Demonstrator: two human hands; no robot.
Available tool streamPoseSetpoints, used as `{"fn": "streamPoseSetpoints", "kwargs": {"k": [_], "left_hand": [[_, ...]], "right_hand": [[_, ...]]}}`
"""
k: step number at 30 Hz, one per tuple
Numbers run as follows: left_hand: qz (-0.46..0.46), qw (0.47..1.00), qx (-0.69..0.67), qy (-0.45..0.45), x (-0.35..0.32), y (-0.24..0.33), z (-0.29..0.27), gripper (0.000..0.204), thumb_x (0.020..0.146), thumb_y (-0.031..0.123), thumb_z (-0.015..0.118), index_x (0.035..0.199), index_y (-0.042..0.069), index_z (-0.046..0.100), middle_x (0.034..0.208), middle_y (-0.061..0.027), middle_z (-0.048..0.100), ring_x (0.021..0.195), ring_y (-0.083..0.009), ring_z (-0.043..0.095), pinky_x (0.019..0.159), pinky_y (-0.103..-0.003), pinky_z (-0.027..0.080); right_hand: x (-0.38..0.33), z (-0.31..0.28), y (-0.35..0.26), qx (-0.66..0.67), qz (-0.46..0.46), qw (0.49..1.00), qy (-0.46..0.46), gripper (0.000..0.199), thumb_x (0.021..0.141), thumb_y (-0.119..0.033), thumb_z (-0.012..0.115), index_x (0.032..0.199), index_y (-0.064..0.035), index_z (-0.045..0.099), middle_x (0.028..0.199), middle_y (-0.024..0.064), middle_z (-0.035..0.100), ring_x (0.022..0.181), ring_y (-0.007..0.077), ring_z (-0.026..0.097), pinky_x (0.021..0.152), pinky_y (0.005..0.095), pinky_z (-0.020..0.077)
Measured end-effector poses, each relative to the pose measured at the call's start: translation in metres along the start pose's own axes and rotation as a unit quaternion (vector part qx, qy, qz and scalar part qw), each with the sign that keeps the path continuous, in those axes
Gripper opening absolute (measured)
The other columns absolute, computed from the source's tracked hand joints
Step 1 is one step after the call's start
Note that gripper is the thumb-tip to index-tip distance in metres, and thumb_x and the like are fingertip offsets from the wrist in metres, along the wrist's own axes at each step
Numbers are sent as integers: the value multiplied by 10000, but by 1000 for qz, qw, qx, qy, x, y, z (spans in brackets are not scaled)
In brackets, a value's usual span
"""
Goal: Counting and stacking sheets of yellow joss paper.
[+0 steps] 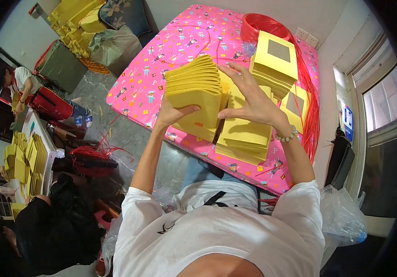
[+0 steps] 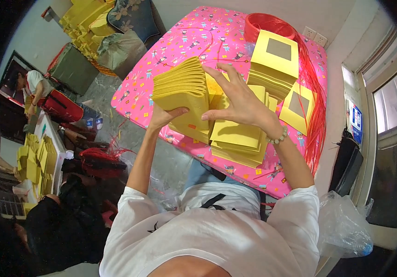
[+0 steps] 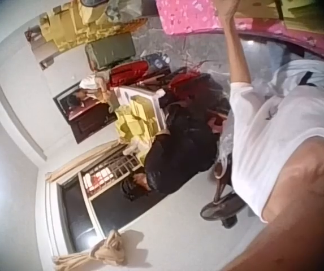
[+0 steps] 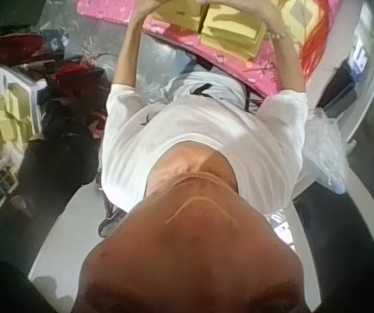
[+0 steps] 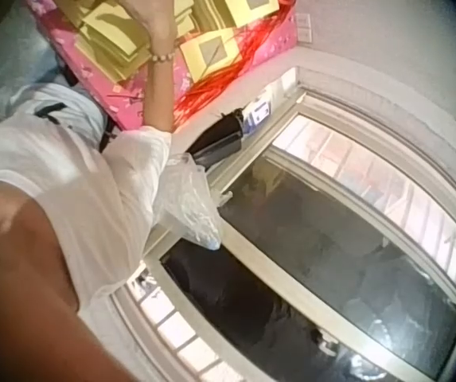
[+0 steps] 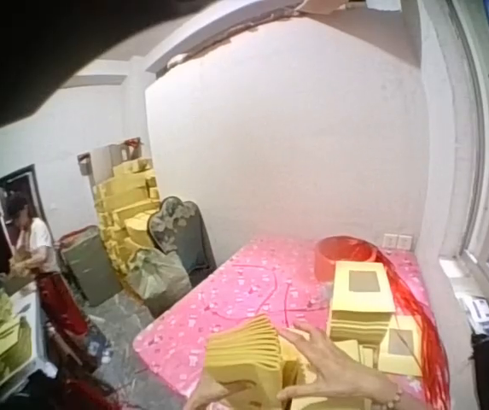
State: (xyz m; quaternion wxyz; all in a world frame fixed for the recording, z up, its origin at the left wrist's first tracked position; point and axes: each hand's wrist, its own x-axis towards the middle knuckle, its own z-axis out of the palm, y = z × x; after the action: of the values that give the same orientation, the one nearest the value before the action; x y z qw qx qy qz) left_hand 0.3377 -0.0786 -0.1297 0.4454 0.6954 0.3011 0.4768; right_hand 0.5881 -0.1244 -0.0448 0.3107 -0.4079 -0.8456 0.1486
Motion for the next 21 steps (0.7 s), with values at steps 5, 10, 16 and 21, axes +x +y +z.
{"fn": "streamPoseSetpoints", "kwargs": {"k": [5, 10, 16, 21], "left_hand": [[11, 1000, 21, -7, 0, 0, 0, 451, 672, 100, 822, 1066, 16, 620, 984, -59, 659, 883, -152, 622, 750, -304, 519], [15, 1000, 19, -2, 0, -2, 0, 445, 675, 85, 816, 1068, 15, 619, 990, -58, 658, 891, -151, 619, 753, -304, 517], [3, 1000, 21, -3, 0, -1, -2, 455, 659, 79, 821, 1060, 13, 618, 978, -55, 662, 890, -149, 621, 765, -299, 512], [-3, 999, 31, 11, 0, 12, 4, 461, 649, 73, 822, 1057, 13, 615, 967, -53, 664, 884, -146, 625, 769, -296, 513]], "right_hand": [[-7, -2, -6, -5, 1, 999, -35, 949, 665, -547, 747, 1422, -203, 291, 1335, 248, 315, 1268, 452, 326, 1041, 511, 326], [-10, -2, -8, 9, 10, 1000, -24, 926, 671, -533, 748, 1418, -216, 304, 1335, 239, 317, 1261, 442, 337, 1039, 504, 334], [-20, -4, -18, -19, -1, 999, -44, 951, 689, -504, 749, 1440, -192, 258, 1343, 232, 311, 1260, 418, 349, 1041, 490, 336], [-24, 0, -10, 73, 35, 997, -14, 984, 709, -411, 771, 1449, -87, 208, 1403, 185, 328, 1314, 342, 320, 1088, 434, 271]]}}
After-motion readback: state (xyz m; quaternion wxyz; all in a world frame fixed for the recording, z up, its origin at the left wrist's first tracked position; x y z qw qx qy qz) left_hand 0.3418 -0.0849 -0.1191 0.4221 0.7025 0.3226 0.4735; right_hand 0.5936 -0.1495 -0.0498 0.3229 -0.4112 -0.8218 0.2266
